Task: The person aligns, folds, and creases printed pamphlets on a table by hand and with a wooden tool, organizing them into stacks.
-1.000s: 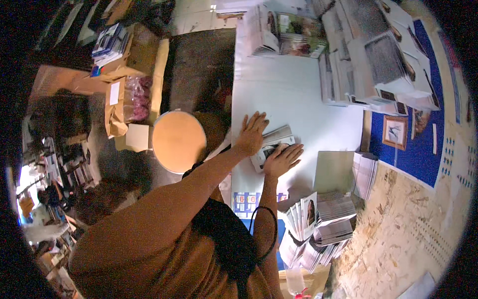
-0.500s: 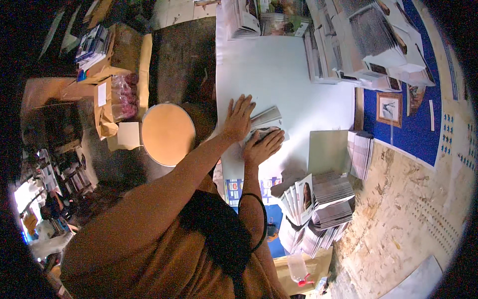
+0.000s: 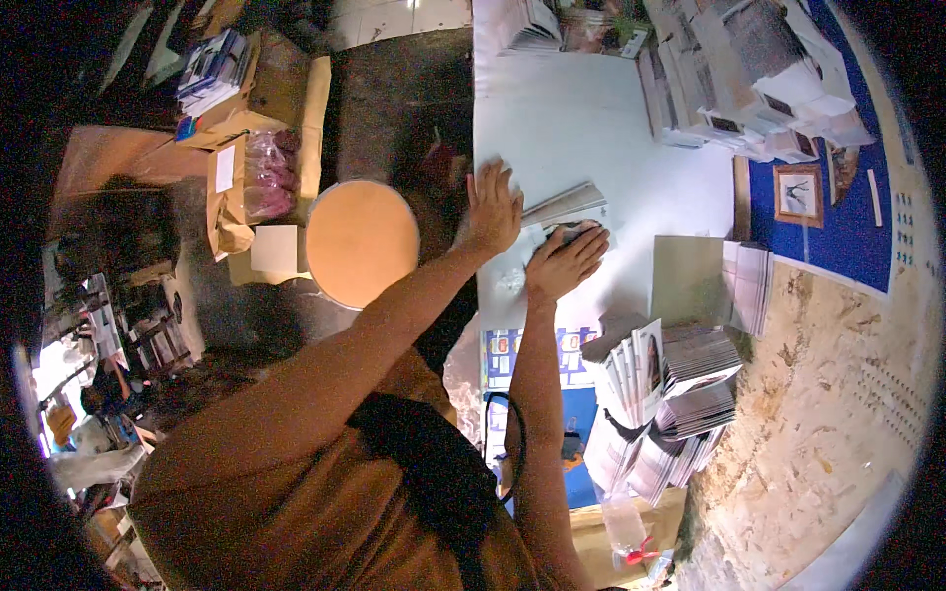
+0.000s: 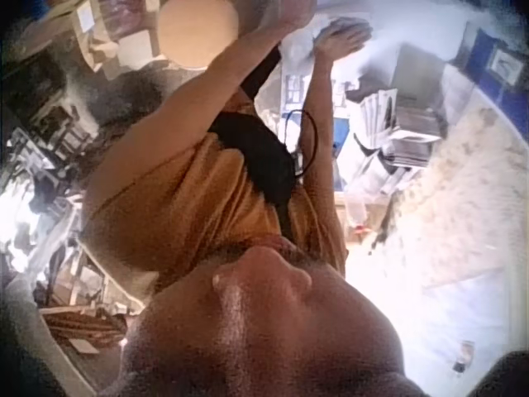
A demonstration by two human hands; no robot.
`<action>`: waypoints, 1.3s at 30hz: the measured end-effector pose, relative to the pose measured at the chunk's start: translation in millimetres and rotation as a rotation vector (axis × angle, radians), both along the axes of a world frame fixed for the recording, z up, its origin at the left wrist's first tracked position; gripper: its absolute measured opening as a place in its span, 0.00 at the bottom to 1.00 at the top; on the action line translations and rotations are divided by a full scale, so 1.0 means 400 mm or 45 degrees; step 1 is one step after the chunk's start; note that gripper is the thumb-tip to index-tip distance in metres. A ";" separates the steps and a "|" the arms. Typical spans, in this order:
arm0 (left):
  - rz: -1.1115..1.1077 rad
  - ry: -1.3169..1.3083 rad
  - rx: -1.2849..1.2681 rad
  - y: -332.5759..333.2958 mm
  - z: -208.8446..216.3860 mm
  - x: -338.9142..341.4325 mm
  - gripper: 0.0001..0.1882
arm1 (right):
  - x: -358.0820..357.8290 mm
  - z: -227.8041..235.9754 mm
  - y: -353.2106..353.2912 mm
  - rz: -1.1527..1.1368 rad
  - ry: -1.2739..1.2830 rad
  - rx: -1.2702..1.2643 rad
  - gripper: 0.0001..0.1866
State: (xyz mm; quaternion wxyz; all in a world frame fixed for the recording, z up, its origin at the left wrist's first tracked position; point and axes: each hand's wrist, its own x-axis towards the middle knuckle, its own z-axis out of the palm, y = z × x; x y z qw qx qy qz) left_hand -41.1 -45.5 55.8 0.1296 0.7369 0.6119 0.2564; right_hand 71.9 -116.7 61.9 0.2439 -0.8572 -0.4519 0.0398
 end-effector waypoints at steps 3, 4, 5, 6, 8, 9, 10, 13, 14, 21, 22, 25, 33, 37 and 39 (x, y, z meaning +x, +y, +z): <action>-0.183 -0.001 -0.093 -0.078 0.034 -0.129 0.31 | 0.031 -0.012 -0.025 -0.079 -0.019 0.028 0.40; -0.250 -0.088 -0.164 -0.134 0.028 -0.205 0.31 | 0.046 -0.007 -0.023 -0.103 -0.008 0.043 0.40; -0.303 -0.166 -0.235 -0.219 0.001 -0.315 0.32 | 0.051 -0.020 -0.023 -0.098 -0.043 0.057 0.40; -0.301 -0.055 -0.423 -0.328 -0.046 -0.470 0.32 | 0.035 -0.021 -0.029 -0.097 -0.020 0.080 0.40; -0.363 -0.242 -0.706 -0.524 -0.051 -0.720 0.32 | 0.047 -0.017 -0.017 -0.108 -0.070 -0.125 0.41; 0.269 -0.845 -1.412 -0.723 -0.166 -0.969 0.34 | -0.028 0.004 0.036 -0.034 0.030 -0.090 0.41; -0.360 -0.222 -1.796 -0.673 0.044 -0.884 0.30 | 0.060 -0.025 -0.011 -0.115 -0.061 -0.095 0.41; -0.184 -0.720 -2.337 -0.815 0.168 -1.101 0.39 | 0.066 0.008 -0.015 -0.106 -0.051 -0.374 0.40; -0.144 -0.841 -2.335 -0.846 0.177 -1.117 0.39 | 0.083 0.024 -0.020 -0.108 -0.056 -0.436 0.39; 0.366 -0.794 -1.302 -1.239 -0.111 -1.397 0.17 | 0.048 0.082 0.067 -0.009 -0.095 -0.336 0.27; 0.425 -0.782 -1.530 -1.265 -0.074 -1.357 0.17 | 0.045 0.132 0.085 -0.062 -0.016 -0.401 0.27; 0.318 -1.003 -1.986 -1.363 0.109 -1.380 0.17 | 0.092 0.167 0.065 -0.126 0.044 -0.427 0.29; 0.706 -1.230 -1.729 -1.719 0.148 -1.498 0.16 | 0.005 0.216 -0.105 -0.132 -0.239 0.339 0.35; 0.747 -1.064 -1.456 -1.772 0.075 -1.690 0.17 | -0.170 0.202 -0.379 -0.021 -0.406 0.389 0.32; 0.593 -0.809 -1.337 -1.716 0.075 -1.837 0.17 | -0.269 0.134 -0.577 -0.075 -0.267 0.283 0.33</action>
